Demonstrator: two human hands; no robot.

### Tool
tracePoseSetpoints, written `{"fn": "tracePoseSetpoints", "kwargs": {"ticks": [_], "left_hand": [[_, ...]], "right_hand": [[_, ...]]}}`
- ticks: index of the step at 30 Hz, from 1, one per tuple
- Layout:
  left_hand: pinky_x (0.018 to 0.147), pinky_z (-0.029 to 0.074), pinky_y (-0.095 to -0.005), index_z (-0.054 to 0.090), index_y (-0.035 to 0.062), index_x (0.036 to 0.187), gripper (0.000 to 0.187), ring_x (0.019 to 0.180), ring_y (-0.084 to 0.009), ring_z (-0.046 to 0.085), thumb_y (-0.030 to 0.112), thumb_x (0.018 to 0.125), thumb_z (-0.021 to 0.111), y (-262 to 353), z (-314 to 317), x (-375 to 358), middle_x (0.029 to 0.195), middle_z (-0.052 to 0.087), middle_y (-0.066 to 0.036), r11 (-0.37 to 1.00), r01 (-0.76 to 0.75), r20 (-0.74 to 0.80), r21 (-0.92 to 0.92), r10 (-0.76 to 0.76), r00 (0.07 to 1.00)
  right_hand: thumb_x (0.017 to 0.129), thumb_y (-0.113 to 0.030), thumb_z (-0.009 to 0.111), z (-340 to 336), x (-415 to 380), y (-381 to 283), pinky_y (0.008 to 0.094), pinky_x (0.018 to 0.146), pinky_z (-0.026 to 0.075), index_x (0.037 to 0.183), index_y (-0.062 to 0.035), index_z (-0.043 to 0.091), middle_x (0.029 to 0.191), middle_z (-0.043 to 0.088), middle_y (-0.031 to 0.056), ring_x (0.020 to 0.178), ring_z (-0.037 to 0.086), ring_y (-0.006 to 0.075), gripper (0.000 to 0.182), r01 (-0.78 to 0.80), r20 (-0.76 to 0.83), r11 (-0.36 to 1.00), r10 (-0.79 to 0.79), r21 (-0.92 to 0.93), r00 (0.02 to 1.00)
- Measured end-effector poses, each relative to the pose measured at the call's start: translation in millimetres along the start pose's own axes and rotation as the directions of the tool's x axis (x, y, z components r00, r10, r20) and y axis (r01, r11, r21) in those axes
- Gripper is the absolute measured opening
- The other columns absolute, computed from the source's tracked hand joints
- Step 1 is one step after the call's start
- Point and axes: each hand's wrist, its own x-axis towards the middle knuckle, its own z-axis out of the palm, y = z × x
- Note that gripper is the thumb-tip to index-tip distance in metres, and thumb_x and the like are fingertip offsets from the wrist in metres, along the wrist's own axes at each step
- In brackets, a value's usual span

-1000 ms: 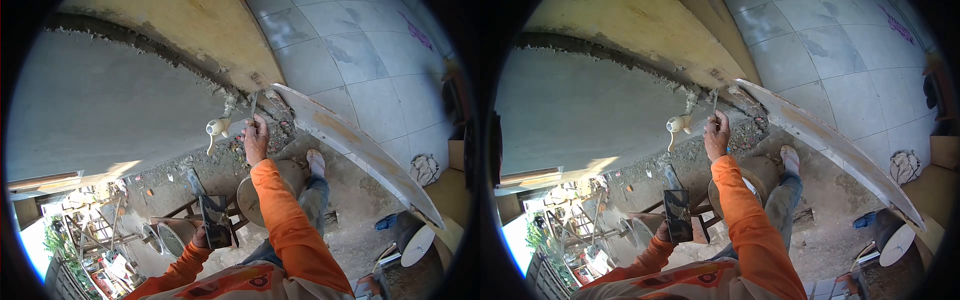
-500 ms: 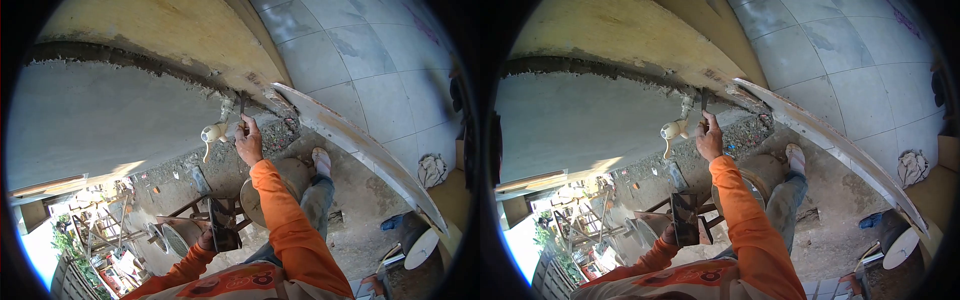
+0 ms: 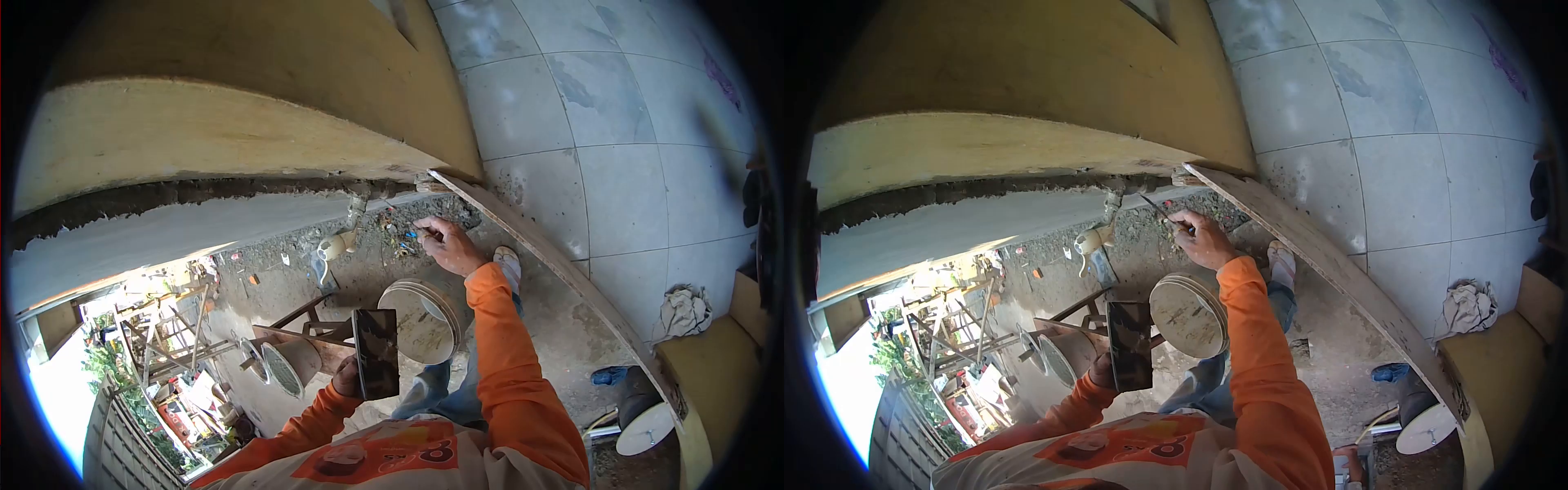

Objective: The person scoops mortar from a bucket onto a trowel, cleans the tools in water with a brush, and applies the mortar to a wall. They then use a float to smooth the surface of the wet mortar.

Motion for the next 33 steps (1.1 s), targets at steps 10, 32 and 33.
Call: {"fn": "tracePoseSetpoints", "kwargs": {"ticks": [10, 32, 33], "left_hand": [[0.094, 0.048, -0.0436, 0.047, 0.0017, 0.129, 0.073, 0.107, -0.0295, 0.059, 0.044, 0.076, 0.073, 11, 62, -30, 0.118, 0.060, -0.014, 0.998, -0.064, -0.091, 0.009, 0.064, 0.994], [0.094, 0.048, -0.0470, 0.047, -0.0005, 0.128, 0.071, 0.108, -0.0317, 0.060, 0.042, 0.077, 0.073, -53, -12, -104, 0.120, 0.059, -0.017, 0.982, -0.116, -0.019, -0.149, 0.114, 0.993], [0.094, 0.048, -0.0470, 0.048, -0.0003, 0.128, 0.071, 0.108, -0.0316, 0.060, 0.042, 0.076, 0.074, -53, -13, -103, 0.120, 0.059, -0.016, 0.981, -0.123, -0.001, -0.147, 0.124, 0.992]], "right_hand": [[0.082, -0.006, 0.054, 104, 26, 31, 0.0338, 0.058, 0.045, 0.112, -0.0051, 0.048, 0.071, 0.053, 0.0072, 0.060, 0.051, 0.0183, 0.031, -0.091, -0.521, 0.964, 0.212, 0.249, 0.827], [0.077, -0.004, 0.056, 106, 30, -6, 0.0410, 0.069, 0.048, 0.116, -0.0070, 0.046, 0.080, 0.059, 0.0130, 0.072, 0.059, 0.0304, 0.040, -0.043, -0.435, 0.998, 0.024, -0.035, 0.900], [0.077, -0.004, 0.056, 101, 30, -10, 0.0419, 0.070, 0.048, 0.116, -0.0070, 0.046, 0.081, 0.059, 0.0143, 0.074, 0.060, 0.0321, 0.040, -0.045, -0.403, 0.996, 0.010, -0.078, 0.915]]}}
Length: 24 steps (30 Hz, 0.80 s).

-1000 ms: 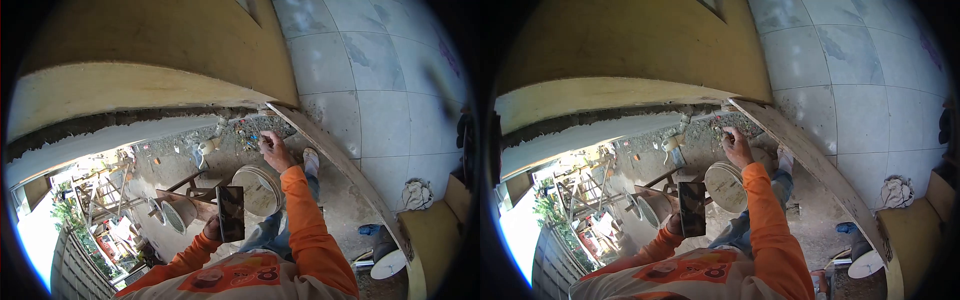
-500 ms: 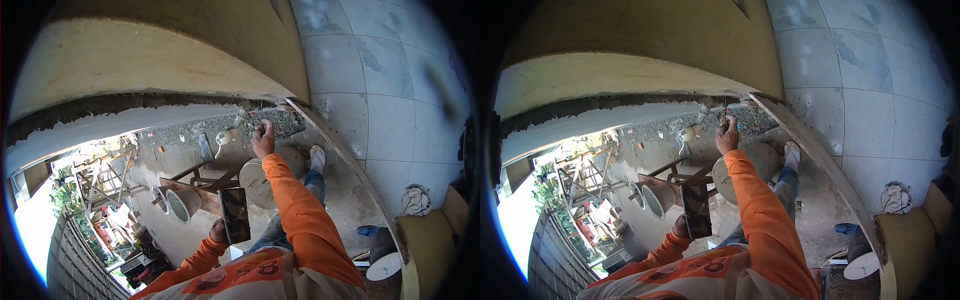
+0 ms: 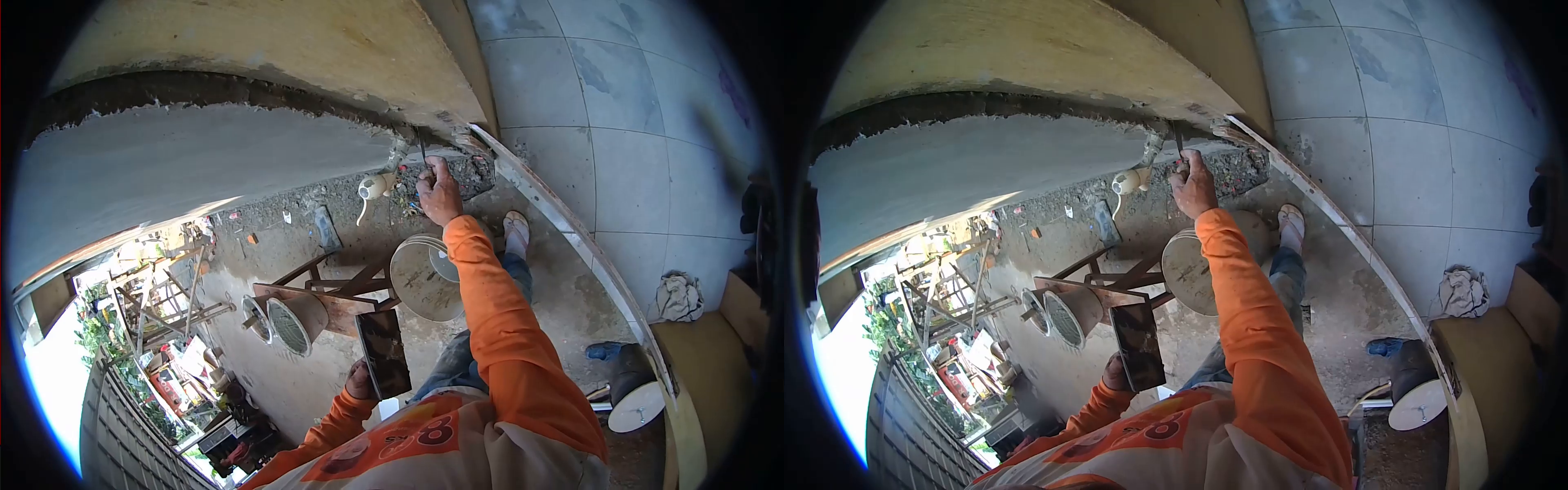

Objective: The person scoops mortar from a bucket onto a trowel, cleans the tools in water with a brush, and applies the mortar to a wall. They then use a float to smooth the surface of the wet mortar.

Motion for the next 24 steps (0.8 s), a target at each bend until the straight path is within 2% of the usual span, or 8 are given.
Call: {"fn": "tracePoseSetpoints", "kwargs": {"ticks": [8, 10, 12, 14, 18, 20, 22, 24], "left_hand": [[0.088, 0.052, -0.0452, 0.056, -0.0016, 0.116, 0.068, 0.100, -0.0314, 0.063, 0.046, 0.072, 0.075, 15, 13, 12, 0.110, 0.063, -0.017, 0.987, 0.014, -0.112, 0.157, 0.004, 0.994], [0.088, 0.052, -0.0448, 0.056, -0.0017, 0.116, 0.068, 0.100, -0.0312, 0.063, 0.046, 0.072, 0.076, 28, 16, 23, 0.110, 0.063, -0.017, 0.987, -0.007, -0.094, 0.161, 0.022, 0.995], [0.089, 0.051, -0.0466, 0.054, -0.0001, 0.118, 0.060, 0.099, -0.0317, 0.063, 0.039, 0.077, 0.074, 43, 21, 37, 0.111, 0.063, -0.016, 0.988, -0.083, 0.036, 0.128, 0.079, 0.996], [0.088, 0.052, -0.0452, 0.054, 0.0000, 0.116, 0.058, 0.098, -0.0301, 0.064, 0.039, 0.077, 0.074, 60, 39, 54, 0.109, 0.064, -0.015, 0.976, -0.152, 0.109, 0.157, 0.135, 0.985], [0.088, 0.052, -0.0405, 0.051, 0.0003, 0.119, 0.060, 0.098, -0.0260, 0.064, 0.039, 0.079, 0.072, 77, 50, 73, 0.108, 0.063, -0.013, 0.947, -0.250, 0.175, 0.203, 0.216, 0.961], [0.088, 0.052, -0.0396, 0.050, 0.0003, 0.122, 0.061, 0.099, -0.0253, 0.064, 0.040, 0.080, 0.071, 79, 70, 71, 0.109, 0.063, -0.013, 0.929, -0.311, 0.209, 0.200, 0.270, 0.940], [0.088, 0.052, -0.0387, 0.048, 0.0002, 0.124, 0.063, 0.099, -0.0247, 0.064, 0.041, 0.081, 0.070, 81, 77, 68, 0.110, 0.063, -0.013, 0.906, -0.374, 0.259, 0.200, 0.319, 0.912], [0.088, 0.052, -0.0376, 0.046, 0.0000, 0.127, 0.067, 0.099, -0.0234, 0.064, 0.042, 0.082, 0.069, 79, 73, 62, 0.111, 0.063, -0.012, 0.878, -0.416, 0.311, 0.236, 0.337, 0.889]], "right_hand": [[0.081, -0.008, 0.053, -59, 12, -12, 0.0410, 0.076, 0.048, 0.113, -0.0055, 0.051, 0.089, 0.063, 0.0214, 0.082, 0.062, 0.0364, 0.032, -0.047, 0.212, 0.998, 0.053, -0.036, 0.976], [0.081, -0.009, 0.053, -93, 1, -12, 0.0408, 0.076, 0.049, 0.111, -0.0051, 0.053, 0.094, 0.063, 0.0228, 0.083, 0.062, 0.0361, 0.030, 0.038, 0.412, 0.989, 0.024, -0.142, 0.911], [0.083, -0.010, 0.054, -125, -30, -27, 0.0391, 0.076, 0.049, 0.109, -0.0039, 0.055, 0.092, 0.064, 0.0194, 0.080, 0.063, 0.0308, 0.027, -0.005, 0.418, 0.986, 0.076, -0.169, 0.905], [0.086, -0.006, 0.054, -151, -64, -55, 0.0297, 0.067, 0.049, 0.110, -0.0006, 0.052, 0.090, 0.062, 0.0088, 0.072, 0.058, 0.0136, 0.025, -0.128, 0.448, 0.991, 0.135, -0.045, 0.884], [0.088, -0.003, 0.051, -170, -119, -154, 0.0260, 0.059, 0.048, 0.108, -0.0007, 0.052, 0.092, 0.062, 0.0077, 0.070, 0.056, 0.0092, 0.020, -0.447, 0.534, 0.892, 0.344, 0.072, 0.772], [0.087, -0.008, 0.057, -165, -131, -191, 0.0276, 0.062, 0.047, 0.107, 0.0001, 0.050, 0.085, 0.061, 0.0095, 0.066, 0.056, 0.0100, 0.023, -0.402, 0.569, 0.913, 0.296, 0.068, 0.768], [0.086, -0.007, 0.057, -154, -139, -191, 0.0317, 0.063, 0.048, 0.108, -0.0007, 0.052, 0.086, 0.062, 0.0122, 0.066, 0.060, 0.0173, 0.023, -0.178, 0.580, 0.984, 0.129, 0.029, 0.804], [0.085, -0.005, 0.056, -147, -147, -199, 0.0371, 0.066, 0.048, 0.109, -0.0007, 0.052, 0.086, 0.062, 0.0161, 0.069, 0.062, 0.0281, 0.025, 0.256, 0.528, 0.965, -0.189, -0.055, 0.828]]}}
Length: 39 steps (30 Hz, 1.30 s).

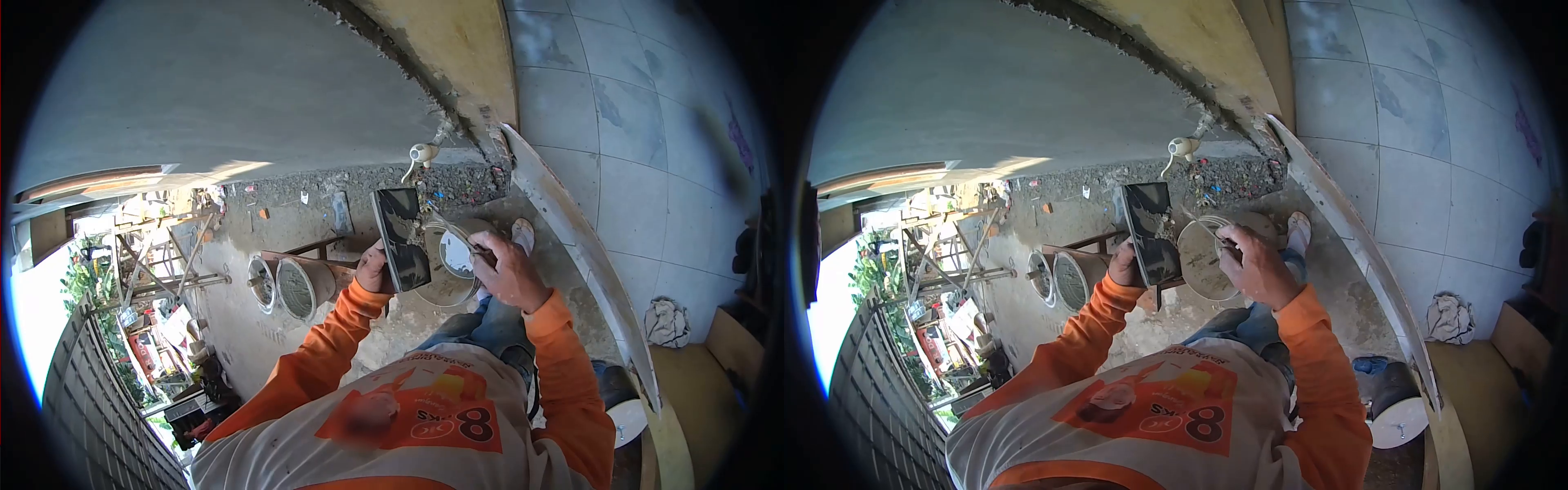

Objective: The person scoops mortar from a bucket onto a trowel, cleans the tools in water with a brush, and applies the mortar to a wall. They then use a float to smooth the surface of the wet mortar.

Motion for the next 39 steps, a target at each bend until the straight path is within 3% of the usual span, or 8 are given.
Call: {"fn": "tracePoseSetpoints", "kwargs": {"ticks": [13, 17, 19, 20, 22, 24, 28, 39], "left_hand": [[0.080, 0.050, -0.0273, 0.053, 0.0011, 0.120, 0.030, 0.085, -0.0102, 0.061, 0.014, 0.093, 0.052, -13, -8, -25, 0.101, 0.063, -0.001, 0.866, -0.211, -0.106, 0.453, 0.287, 0.952], [0.073, 0.052, -0.0253, 0.053, -0.0007, 0.121, 0.032, 0.081, -0.0102, 0.061, 0.016, 0.093, 0.053, -17, -28, -24, 0.100, 0.063, -0.001, 0.892, -0.100, -0.253, 0.441, 0.231, 0.939], [0.080, 0.050, -0.0288, 0.053, -0.0011, 0.120, 0.040, 0.088, -0.0143, 0.062, 0.026, 0.091, 0.059, -17, -32, -19, 0.104, 0.063, -0.004, 0.952, -0.131, -0.204, 0.277, 0.191, 0.960], [0.084, 0.049, -0.0303, 0.053, -0.0009, 0.121, 0.045, 0.092, -0.0159, 0.062, 0.030, 0.090, 0.061, -16, -32, -16, 0.106, 0.063, -0.006, 0.974, -0.146, -0.163, 0.171, 0.174, 0.971], [0.090, 0.047, -0.0345, 0.051, -0.0004, 0.122, 0.064, 0.102, -0.0206, 0.060, 0.044, 0.080, 0.070, -16, -40, -14, 0.113, 0.062, -0.008, 0.997, -0.024, -0.200, 0.067, 0.037, 0.979], [0.094, 0.046, -0.0365, 0.051, 0.0000, 0.123, 0.069, 0.105, -0.0226, 0.059, 0.047, 0.077, 0.072, -18, -37, -12, 0.115, 0.061, -0.009, 0.998, 0.058, -0.236, -0.011, -0.059, 0.970], [0.098, 0.045, -0.0422, 0.050, -0.0001, 0.126, 0.069, 0.111, -0.0277, 0.057, 0.041, 0.076, 0.073, -34, -54, -18, 0.122, 0.057, -0.012, 0.992, 0.127, -0.230, -0.023, -0.129, 0.965], [0.090, 0.049, -0.0370, 0.053, 0.0020, 0.121, 0.065, 0.101, -0.0239, 0.061, 0.046, 0.076, 0.073, -43, -28, -17, 0.112, 0.062, -0.008, 0.986, 0.155, -0.430, -0.052, -0.163, 0.888]], "right_hand": [[0.081, -0.010, 0.057, 28, 0, -35, 0.0424, 0.073, 0.048, 0.099, 0.0031, 0.063, 0.085, 0.063, 0.0234, 0.077, 0.061, 0.0392, 0.023, -0.016, 0.242, 0.984, 0.060, -0.179, 0.968], [0.085, -0.012, 0.056, 5, -1, -16, 0.0365, 0.063, 0.051, 0.105, 0.0041, 0.061, 0.083, 0.064, 0.0194, 0.069, 0.063, 0.0281, 0.026, -0.090, 0.506, 0.995, 0.096, -0.036, 0.857], [0.090, -0.013, 0.053, -15, 2, -1, 0.0304, 0.055, 0.049, 0.104, 0.0024, 0.059, 0.088, 0.064, 0.0126, 0.066, 0.060, 0.0185, 0.022, -0.667, 0.714, 0.661, 0.278, 0.343, 0.642], [0.090, -0.013, 0.053, -24, 3, 18, 0.0304, 0.055, 0.049, 0.104, 0.0024, 0.059, 0.088, 0.064, 0.0126, 0.066, 0.060, 0.0185, 0.022, -0.669, 0.706, 0.657, 0.286, 0.349, 0.648], [0.093, -0.017, 0.054, -26, 6, 73, 0.0248, 0.054, 0.047, 0.115, -0.0048, 0.050, 0.098, 0.061, 0.0118, 0.068, 0.059, 0.0146, 0.025, -0.589, 0.544, 0.236, 0.231, 0.773, 0.806], [0.092, -0.016, 0.055, -12, 29, 123, 0.0251, 0.053, 0.047, 0.113, -0.0063, 0.047, 0.098, 0.060, 0.0107, 0.067, 0.057, 0.0141, 0.025, -0.449, 0.378, 0.191, 0.318, 0.873, 0.870], [0.090, -0.010, 0.055, 43, 109, 181, 0.0252, 0.054, 0.048, 0.112, -0.0081, 0.049, 0.096, 0.059, 0.0060, 0.069, 0.057, 0.0124, 0.023, -0.109, -0.252, 0.505, 0.592, 0.856, 0.766], [0.083, -0.005, 0.056, 139, 188, 203, 0.0289, 0.066, 0.046, 0.111, -0.0030, 0.054, 0.082, 0.056, 0.0067, 0.071, 0.053, 0.0131, 0.028, -0.012, -0.659, 0.823, 0.464, 0.569, 0.592]]}}
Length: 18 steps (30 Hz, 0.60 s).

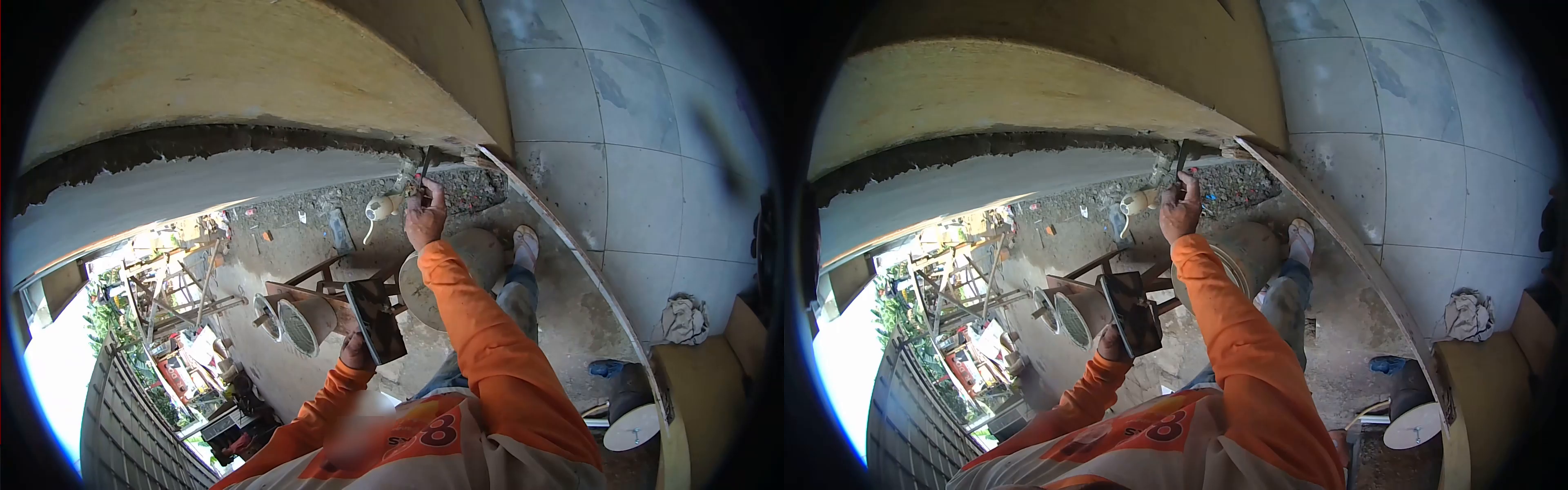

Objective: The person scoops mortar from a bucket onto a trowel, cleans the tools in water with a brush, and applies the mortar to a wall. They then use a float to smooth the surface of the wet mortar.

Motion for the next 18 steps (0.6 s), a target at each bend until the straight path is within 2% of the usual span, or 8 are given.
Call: {"fn": "tracePoseSetpoints", "kwargs": {"ticks": [3, 5, 7, 8, 10, 11, 13, 18], "left_hand": [[0.093, 0.048, -0.0380, 0.053, 0.0016, 0.122, 0.063, 0.102, -0.0251, 0.061, 0.043, 0.078, 0.072, -6, -10, -3, 0.114, 0.062, -0.010, 0.999, 0.029, -0.002, -0.031, -0.029, 1.000], [0.095, 0.047, -0.0389, 0.053, 0.0020, 0.122, 0.060, 0.105, -0.0253, 0.060, 0.041, 0.079, 0.071, -6, -3, -4, 0.116, 0.061, -0.010, 0.999, 0.023, 0.012, -0.047, -0.023, 1.000], [0.095, 0.047, -0.0392, 0.053, 0.0021, 0.122, 0.059, 0.105, -0.0252, 0.060, 0.039, 0.079, 0.071, -11, -4, -3, 0.116, 0.062, -0.010, 0.997, 0.040, 0.019, -0.069, -0.039, 0.999], [0.095, 0.047, -0.0395, 0.053, 0.0023, 0.121, 0.058, 0.105, -0.0252, 0.060, 0.038, 0.080, 0.071, -14, -6, -2, 0.116, 0.062, -0.009, 0.995, 0.054, 0.027, -0.081, -0.052, 0.998], [0.095, 0.047, -0.0392, 0.053, 0.0026, 0.122, 0.058, 0.105, -0.0248, 0.060, 0.038, 0.080, 0.072, -18, -13, 0, 0.115, 0.062, -0.009, 0.996, 0.044, 0.028, -0.076, -0.042, 0.999], [0.095, 0.047, -0.0389, 0.053, 0.0028, 0.122, 0.058, 0.106, -0.0244, 0.060, 0.037, 0.079, 0.072, -18, -17, -2, 0.115, 0.062, -0.009, 0.997, 0.035, 0.022, -0.062, -0.034, 0.999], [0.095, 0.047, -0.0382, 0.053, 0.0030, 0.122, 0.057, 0.106, -0.0239, 0.060, 0.037, 0.080, 0.072, -13, -17, -3, 0.115, 0.062, -0.008, 0.997, 0.017, 0.044, -0.081, -0.013, 0.999], [0.094, 0.047, -0.0363, 0.054, 0.0037, 0.122, 0.057, 0.106, -0.0222, 0.060, 0.036, 0.080, 0.072, -16, -12, -9, 0.116, 0.062, -0.008, 0.996, -0.008, 0.036, -0.092, 0.012, 0.999]], "right_hand": [[0.081, -0.003, 0.056, -26, 11, 4, 0.0304, 0.067, 0.046, 0.109, -0.0029, 0.056, 0.083, 0.057, 0.0094, 0.071, 0.054, 0.0158, 0.028, 0.152, 0.141, 0.968, -0.125, -0.202, 0.982], [0.078, -0.001, 0.057, -52, 30, -19, 0.0321, 0.068, 0.047, 0.107, -0.0021, 0.057, 0.080, 0.058, 0.0110, 0.070, 0.056, 0.0193, 0.029, 0.110, 0.233, 0.967, -0.054, -0.231, 0.971], [0.078, -0.002, 0.057, -77, 50, -44, 0.0336, 0.065, 0.047, 0.107, -0.0010, 0.057, 0.075, 0.058, 0.0105, 0.065, 0.056, 0.0204, 0.029, 0.076, 0.468, 0.942, 0.092, -0.328, 0.879], [0.078, -0.002, 0.057, -91, 56, -45, 0.0336, 0.065, 0.047, 0.107, -0.0010, 0.057, 0.075, 0.058, 0.0105, 0.065, 0.056, 0.0204, 0.029, 0.083, 0.473, 0.939, 0.090, -0.333, 0.876], [0.080, -0.004, 0.058, -112, 66, -46, 0.0300, 0.058, 0.047, 0.106, -0.0007, 0.058, 0.071, 0.057, 0.0073, 0.060, 0.055, 0.0152, 0.026, 0.298, 0.629, 0.907, -0.049, -0.297, 0.776], [0.080, -0.004, 0.058, -121, 64, -50, 0.0300, 0.058, 0.047, 0.106, -0.0007, 0.058, 0.071, 0.057, 0.0073, 0.060, 0.055, 0.0152, 0.026, 0.303, 0.635, 0.906, -0.051, -0.295, 0.771], [0.083, -0.007, 0.057, -136, 50, -70, 0.0256, 0.052, 0.046, 0.107, -0.0013, 0.057, 0.074, 0.058, 0.0050, 0.061, 0.055, 0.0103, 0.025, -0.256, 0.520, 0.899, 0.418, -0.355, 0.745], [0.083, -0.009, 0.058, -95, 52, -48, 0.0245, 0.049, 0.047, 0.108, -0.0026, 0.054, 0.080, 0.057, 0.0055, 0.063, 0.056, 0.0109, 0.026, -0.374, 0.305, 0.916, 0.401, -0.145, 0.864]]}}
